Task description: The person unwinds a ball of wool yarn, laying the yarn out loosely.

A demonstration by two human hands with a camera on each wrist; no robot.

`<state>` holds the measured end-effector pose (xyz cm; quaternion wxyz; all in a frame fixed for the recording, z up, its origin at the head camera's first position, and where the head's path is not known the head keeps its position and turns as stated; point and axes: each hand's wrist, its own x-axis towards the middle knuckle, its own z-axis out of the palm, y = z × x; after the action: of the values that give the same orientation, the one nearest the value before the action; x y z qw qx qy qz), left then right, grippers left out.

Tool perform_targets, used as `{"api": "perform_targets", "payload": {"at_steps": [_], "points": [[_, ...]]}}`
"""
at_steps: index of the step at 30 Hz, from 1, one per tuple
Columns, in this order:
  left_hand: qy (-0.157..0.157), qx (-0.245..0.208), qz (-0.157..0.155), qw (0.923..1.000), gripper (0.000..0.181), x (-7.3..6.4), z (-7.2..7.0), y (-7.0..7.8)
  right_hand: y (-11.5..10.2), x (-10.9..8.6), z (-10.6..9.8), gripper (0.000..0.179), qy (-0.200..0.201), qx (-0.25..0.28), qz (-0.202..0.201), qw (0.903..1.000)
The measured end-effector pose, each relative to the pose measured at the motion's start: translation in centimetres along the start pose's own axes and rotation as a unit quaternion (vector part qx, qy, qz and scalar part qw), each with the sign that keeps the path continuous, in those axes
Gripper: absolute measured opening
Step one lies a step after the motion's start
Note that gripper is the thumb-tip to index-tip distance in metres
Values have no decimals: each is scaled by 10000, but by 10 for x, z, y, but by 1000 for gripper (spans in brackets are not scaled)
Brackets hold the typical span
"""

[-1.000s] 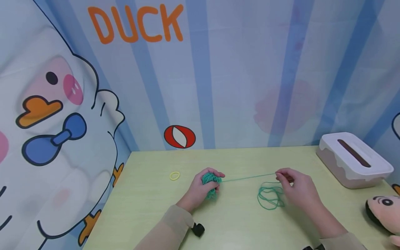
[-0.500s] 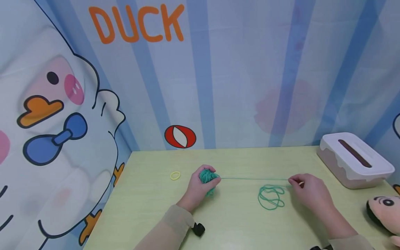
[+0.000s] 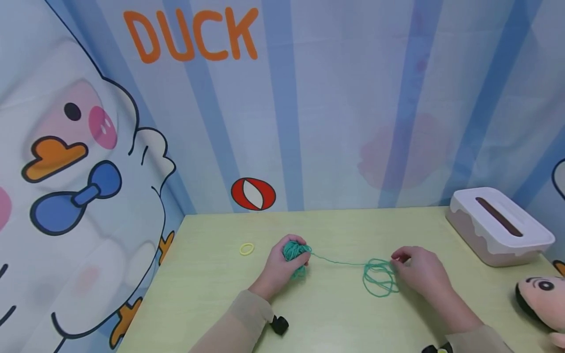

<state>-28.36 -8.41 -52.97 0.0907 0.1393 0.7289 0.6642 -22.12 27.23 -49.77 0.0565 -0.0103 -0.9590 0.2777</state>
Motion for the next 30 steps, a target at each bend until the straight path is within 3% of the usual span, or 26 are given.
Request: {"api": "perform_targets", "payload": {"at_steps": [4, 7, 13, 20, 27, 30], "points": [[-43, 52, 11, 10000, 44, 0, -1, 0, -29, 0, 9, 19, 295, 355, -389, 9982], [-73, 56, 50, 9999, 49, 1, -2, 0, -50, -1, 20, 21, 437, 638, -921, 9927], [-102, 232, 150, 9996, 50, 1, -3, 0, -80, 3, 52, 40, 48, 1120, -1717, 9788], [-140, 464, 268, 9985, 48, 0, -2, -2, -100, 9, 85, 49, -524, 1565, -1660, 9722], [-138, 350, 292, 9989, 48, 0, 1, -1, -108, 9, 94, 14, -157, 1428, -1617, 9763], [-150, 336, 330, 9988, 44, 0, 0, -1, -105, 7, 89, 10, 61, 1478, -1538, 9770]]}}
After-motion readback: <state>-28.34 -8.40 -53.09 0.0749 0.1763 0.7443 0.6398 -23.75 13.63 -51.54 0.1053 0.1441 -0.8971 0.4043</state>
